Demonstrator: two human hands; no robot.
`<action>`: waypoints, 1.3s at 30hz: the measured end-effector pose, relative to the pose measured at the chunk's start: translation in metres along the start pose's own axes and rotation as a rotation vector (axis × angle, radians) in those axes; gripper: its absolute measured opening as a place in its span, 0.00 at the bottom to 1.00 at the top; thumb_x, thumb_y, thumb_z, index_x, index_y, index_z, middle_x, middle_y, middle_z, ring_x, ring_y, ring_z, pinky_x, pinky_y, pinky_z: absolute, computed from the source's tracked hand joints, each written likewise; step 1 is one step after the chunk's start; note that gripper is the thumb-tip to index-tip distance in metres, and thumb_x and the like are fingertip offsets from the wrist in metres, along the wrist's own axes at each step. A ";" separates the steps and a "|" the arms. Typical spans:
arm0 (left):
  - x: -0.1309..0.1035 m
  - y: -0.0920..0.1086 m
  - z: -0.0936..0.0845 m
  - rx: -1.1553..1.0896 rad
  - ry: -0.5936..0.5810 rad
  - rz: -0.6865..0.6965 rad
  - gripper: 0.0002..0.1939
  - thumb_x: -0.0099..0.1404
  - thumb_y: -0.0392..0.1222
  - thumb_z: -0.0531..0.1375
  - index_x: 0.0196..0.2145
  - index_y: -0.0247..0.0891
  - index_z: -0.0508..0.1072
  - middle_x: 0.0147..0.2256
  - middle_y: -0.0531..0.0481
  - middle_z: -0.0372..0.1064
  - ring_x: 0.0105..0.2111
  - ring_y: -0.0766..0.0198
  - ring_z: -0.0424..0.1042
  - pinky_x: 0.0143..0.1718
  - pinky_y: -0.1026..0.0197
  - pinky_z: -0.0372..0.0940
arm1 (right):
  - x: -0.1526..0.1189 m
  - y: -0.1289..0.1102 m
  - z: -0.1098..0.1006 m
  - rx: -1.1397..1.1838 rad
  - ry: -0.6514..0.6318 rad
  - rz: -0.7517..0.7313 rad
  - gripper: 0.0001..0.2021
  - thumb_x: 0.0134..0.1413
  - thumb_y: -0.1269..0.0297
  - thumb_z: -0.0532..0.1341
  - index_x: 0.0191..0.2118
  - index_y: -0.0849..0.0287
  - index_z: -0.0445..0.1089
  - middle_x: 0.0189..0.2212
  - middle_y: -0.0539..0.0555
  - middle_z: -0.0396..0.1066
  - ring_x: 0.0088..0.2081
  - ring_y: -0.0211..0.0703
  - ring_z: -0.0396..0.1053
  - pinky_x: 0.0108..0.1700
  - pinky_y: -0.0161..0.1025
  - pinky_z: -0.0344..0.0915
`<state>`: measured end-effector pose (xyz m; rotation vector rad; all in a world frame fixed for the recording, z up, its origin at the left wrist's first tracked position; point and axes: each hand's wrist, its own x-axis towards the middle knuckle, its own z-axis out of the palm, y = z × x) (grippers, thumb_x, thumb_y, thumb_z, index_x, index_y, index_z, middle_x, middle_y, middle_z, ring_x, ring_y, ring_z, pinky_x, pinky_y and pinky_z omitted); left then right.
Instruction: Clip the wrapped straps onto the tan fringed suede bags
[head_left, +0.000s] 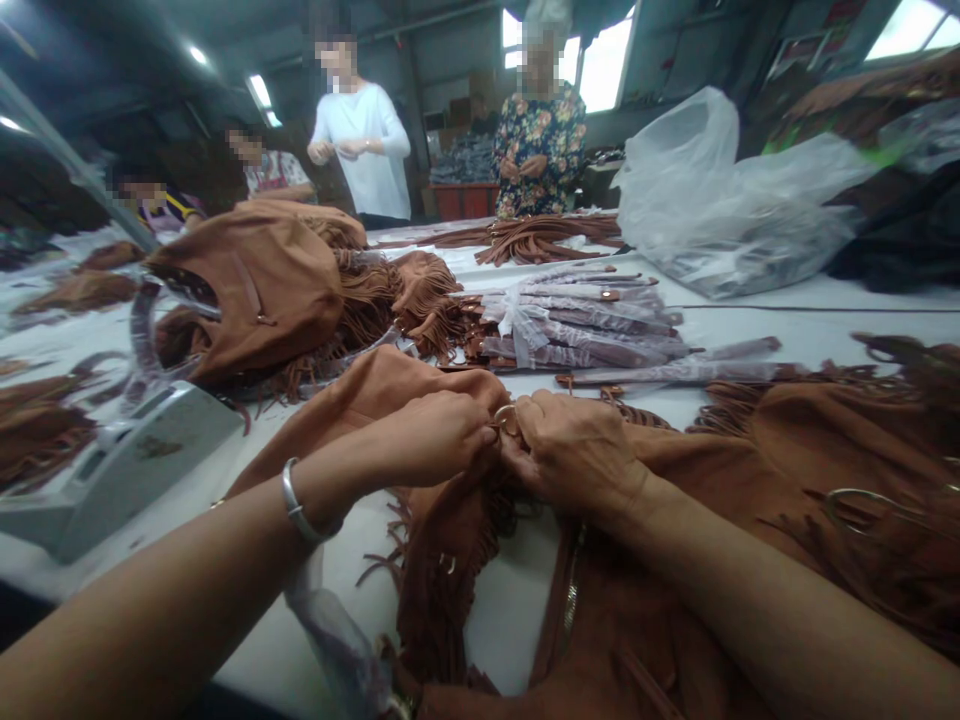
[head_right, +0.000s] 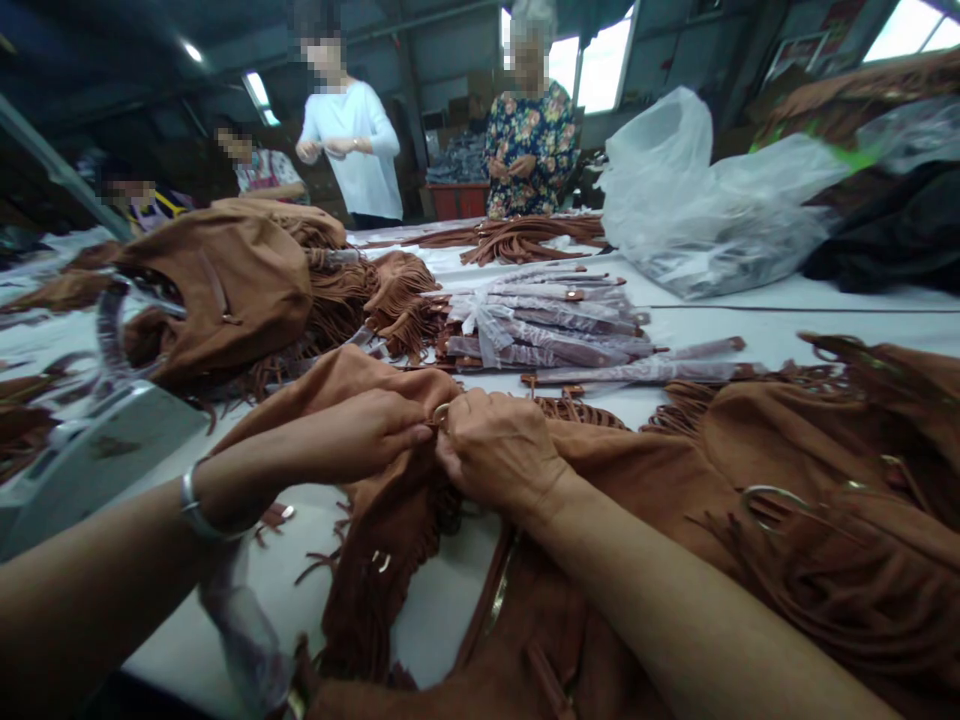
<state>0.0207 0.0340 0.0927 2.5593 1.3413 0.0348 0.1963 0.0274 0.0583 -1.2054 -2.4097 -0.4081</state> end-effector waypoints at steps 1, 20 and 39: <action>0.000 0.000 -0.001 -0.014 -0.010 0.003 0.14 0.63 0.39 0.48 0.27 0.35 0.71 0.29 0.49 0.68 0.27 0.65 0.63 0.32 0.63 0.55 | 0.000 0.001 0.000 0.015 0.002 -0.004 0.12 0.54 0.61 0.51 0.30 0.61 0.67 0.27 0.55 0.68 0.27 0.43 0.63 0.27 0.39 0.42; 0.021 -0.022 -0.019 -0.818 -0.485 0.005 0.13 0.54 0.46 0.61 0.25 0.31 0.73 0.18 0.53 0.59 0.18 0.72 0.54 0.18 0.67 0.48 | 0.001 0.023 0.002 0.351 -0.118 -0.357 0.11 0.47 0.58 0.57 0.27 0.61 0.66 0.25 0.51 0.68 0.25 0.36 0.62 0.27 0.34 0.48; 0.010 0.008 -0.012 -0.341 0.127 -0.018 0.14 0.61 0.42 0.52 0.22 0.35 0.70 0.22 0.54 0.63 0.25 0.69 0.61 0.27 0.69 0.56 | 0.002 0.018 0.004 0.130 -0.036 -0.030 0.13 0.55 0.58 0.52 0.32 0.62 0.66 0.29 0.56 0.68 0.29 0.42 0.64 0.28 0.37 0.45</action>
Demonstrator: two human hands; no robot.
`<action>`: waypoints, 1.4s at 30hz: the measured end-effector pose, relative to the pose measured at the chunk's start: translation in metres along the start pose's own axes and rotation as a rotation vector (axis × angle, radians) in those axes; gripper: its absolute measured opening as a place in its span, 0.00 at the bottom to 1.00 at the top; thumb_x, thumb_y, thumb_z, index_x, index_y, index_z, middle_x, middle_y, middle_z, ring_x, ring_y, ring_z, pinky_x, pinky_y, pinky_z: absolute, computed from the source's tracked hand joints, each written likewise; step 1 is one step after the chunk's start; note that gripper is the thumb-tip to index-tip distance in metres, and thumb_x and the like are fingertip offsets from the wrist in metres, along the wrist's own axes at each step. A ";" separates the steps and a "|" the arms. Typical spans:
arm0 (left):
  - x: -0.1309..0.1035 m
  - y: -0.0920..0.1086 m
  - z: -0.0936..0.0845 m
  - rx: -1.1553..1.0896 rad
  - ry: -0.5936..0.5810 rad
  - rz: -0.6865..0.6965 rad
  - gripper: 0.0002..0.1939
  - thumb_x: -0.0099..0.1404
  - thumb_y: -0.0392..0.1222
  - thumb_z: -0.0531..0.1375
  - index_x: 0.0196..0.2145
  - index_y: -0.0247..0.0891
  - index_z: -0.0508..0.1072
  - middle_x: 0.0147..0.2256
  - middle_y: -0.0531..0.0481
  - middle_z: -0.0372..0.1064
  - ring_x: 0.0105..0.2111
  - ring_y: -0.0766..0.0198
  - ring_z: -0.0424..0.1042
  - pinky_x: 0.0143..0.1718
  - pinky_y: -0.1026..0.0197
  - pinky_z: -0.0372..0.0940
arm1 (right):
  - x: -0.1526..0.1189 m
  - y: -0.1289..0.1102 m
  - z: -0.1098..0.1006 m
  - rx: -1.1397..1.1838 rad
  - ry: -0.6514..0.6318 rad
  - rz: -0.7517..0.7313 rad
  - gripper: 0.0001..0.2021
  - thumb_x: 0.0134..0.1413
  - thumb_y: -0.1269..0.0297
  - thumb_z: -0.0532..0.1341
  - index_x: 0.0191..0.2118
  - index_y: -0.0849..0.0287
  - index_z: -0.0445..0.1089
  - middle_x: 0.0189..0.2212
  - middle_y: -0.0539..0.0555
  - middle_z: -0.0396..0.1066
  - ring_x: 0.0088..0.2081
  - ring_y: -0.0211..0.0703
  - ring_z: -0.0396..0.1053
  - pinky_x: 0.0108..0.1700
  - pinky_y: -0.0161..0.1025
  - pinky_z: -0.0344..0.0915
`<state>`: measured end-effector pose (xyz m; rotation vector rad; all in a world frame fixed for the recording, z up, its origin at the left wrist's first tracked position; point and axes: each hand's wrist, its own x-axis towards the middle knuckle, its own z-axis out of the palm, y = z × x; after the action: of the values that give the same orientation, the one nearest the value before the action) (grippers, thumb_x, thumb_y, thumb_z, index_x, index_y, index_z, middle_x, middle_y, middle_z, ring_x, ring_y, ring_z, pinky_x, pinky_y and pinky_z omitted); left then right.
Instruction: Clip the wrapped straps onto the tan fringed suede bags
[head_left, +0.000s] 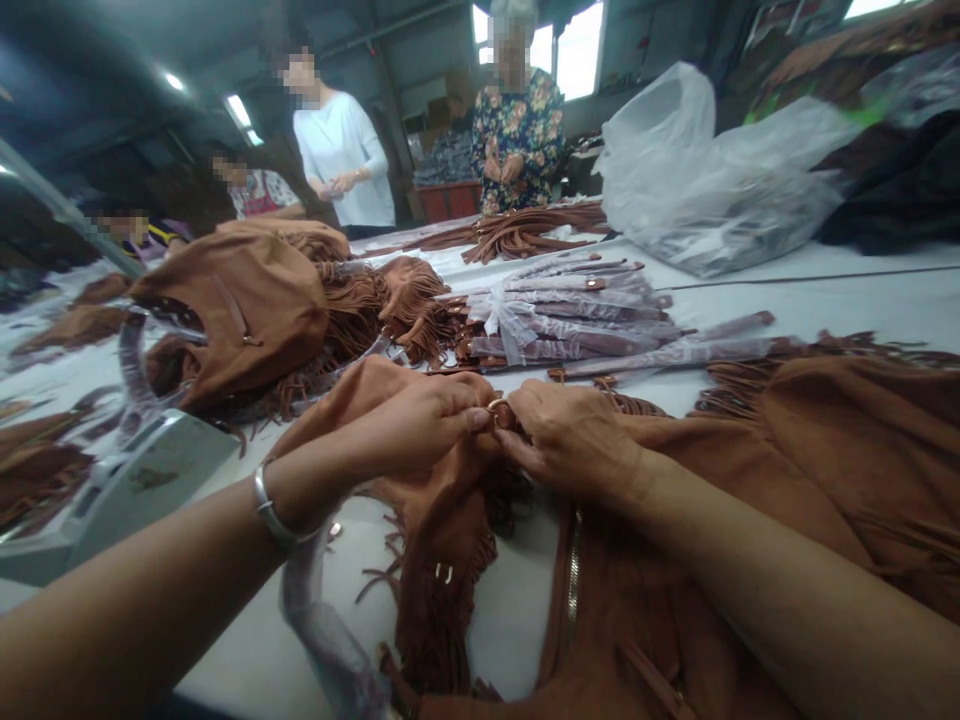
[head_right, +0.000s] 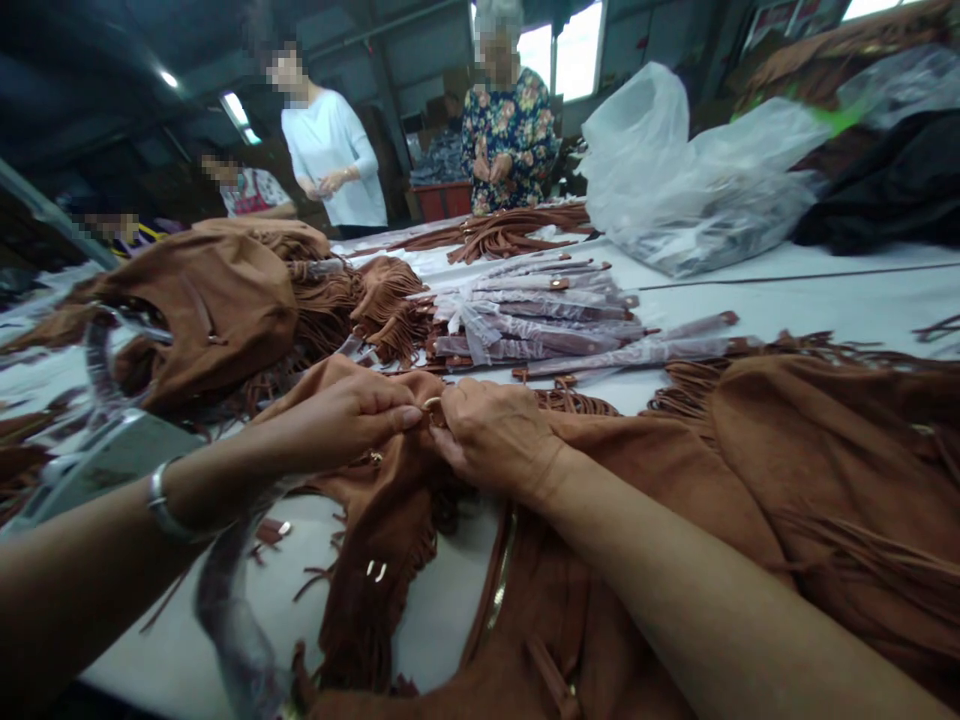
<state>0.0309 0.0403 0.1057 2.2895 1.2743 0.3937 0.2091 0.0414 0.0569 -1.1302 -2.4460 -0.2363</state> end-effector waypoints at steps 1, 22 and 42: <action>0.002 0.000 -0.002 -0.029 -0.037 0.016 0.14 0.61 0.42 0.52 0.22 0.35 0.70 0.22 0.54 0.63 0.24 0.70 0.60 0.26 0.69 0.56 | 0.000 0.002 -0.001 0.008 -0.006 -0.023 0.12 0.54 0.59 0.52 0.32 0.62 0.66 0.29 0.56 0.68 0.29 0.42 0.64 0.28 0.38 0.45; 0.046 -0.021 -0.023 -0.051 -0.624 0.142 0.12 0.57 0.45 0.58 0.25 0.34 0.74 0.24 0.51 0.68 0.25 0.67 0.65 0.29 0.65 0.62 | 0.003 0.008 -0.005 0.156 -0.268 -0.112 0.11 0.49 0.57 0.57 0.34 0.59 0.67 0.31 0.53 0.71 0.31 0.43 0.67 0.28 0.36 0.48; -0.014 0.044 -0.002 0.550 0.426 0.085 0.17 0.61 0.43 0.54 0.47 0.36 0.66 0.43 0.44 0.64 0.45 0.54 0.61 0.47 0.49 0.58 | 0.011 0.035 -0.011 0.526 0.205 0.350 0.09 0.43 0.68 0.60 0.34 0.61 0.71 0.29 0.51 0.72 0.31 0.39 0.67 0.33 0.34 0.60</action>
<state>0.0542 0.0094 0.1307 2.8296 1.6559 0.6540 0.2328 0.0679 0.0712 -1.1883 -1.9229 0.3606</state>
